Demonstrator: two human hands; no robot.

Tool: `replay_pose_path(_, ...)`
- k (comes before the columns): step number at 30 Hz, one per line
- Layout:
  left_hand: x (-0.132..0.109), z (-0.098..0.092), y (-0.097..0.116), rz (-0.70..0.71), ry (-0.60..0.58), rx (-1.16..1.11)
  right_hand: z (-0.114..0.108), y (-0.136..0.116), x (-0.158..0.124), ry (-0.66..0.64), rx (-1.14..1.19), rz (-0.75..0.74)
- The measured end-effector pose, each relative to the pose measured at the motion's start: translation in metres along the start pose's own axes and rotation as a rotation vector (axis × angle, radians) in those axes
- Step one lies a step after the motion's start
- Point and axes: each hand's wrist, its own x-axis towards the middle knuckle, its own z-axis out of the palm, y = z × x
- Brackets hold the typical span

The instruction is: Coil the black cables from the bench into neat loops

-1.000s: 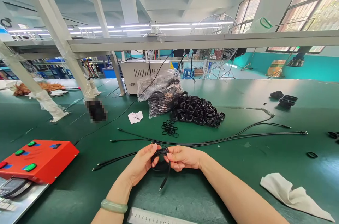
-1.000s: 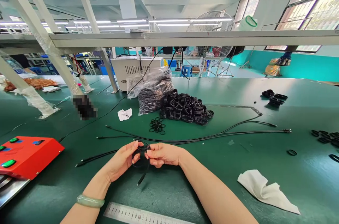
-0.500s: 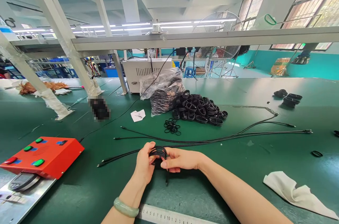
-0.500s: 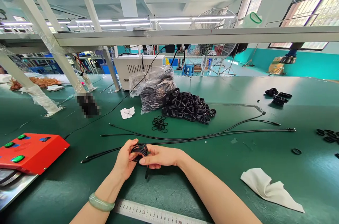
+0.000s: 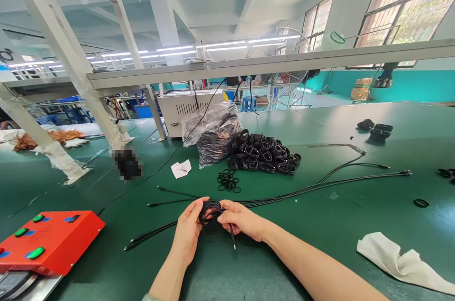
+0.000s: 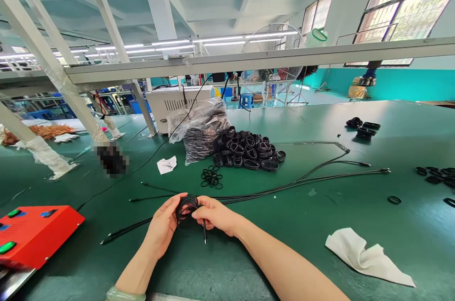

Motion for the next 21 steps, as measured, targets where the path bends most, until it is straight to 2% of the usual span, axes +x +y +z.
replay_pose_path(3, 0.005, -0.005, 0.006, 0.054, 0.054, -0.046, -0.017, -0.022, -0.008, 0.071, -0.155, 0.015)
replay_pose_path(7, 0.017, -0.018, 0.019, 0.076, 0.132, -0.185, -0.054, -0.065, -0.034, 0.195, -0.425, 0.079)
replay_pose_path(9, 0.023, -0.024, 0.025, 0.076, 0.145, -0.282, -0.075, -0.084, -0.051, 0.322, -0.575, 0.129)
replay_pose_path(11, 0.027, -0.029, 0.03, 0.062, 0.141, -0.377, -0.096, -0.096, -0.067, 0.529, -0.733, 0.198)
replay_pose_path(14, 0.029, -0.035, 0.036, 0.039, 0.136, -0.494, -0.127, -0.099, -0.084, 0.921, -0.954, 0.342)
replay_pose_path(16, 0.028, -0.039, 0.04, 0.037, 0.144, -0.554, -0.145, -0.093, -0.093, 1.137, -1.059, 0.446)
replay_pose_path(19, 0.027, -0.043, 0.045, 0.019, 0.167, -0.675, -0.166, -0.078, -0.105, 1.318, -1.167, 0.557)
replay_pose_path(21, 0.026, -0.043, 0.045, -0.016, 0.174, -0.74, -0.174, -0.069, -0.111, 1.333, -1.245, 0.571)
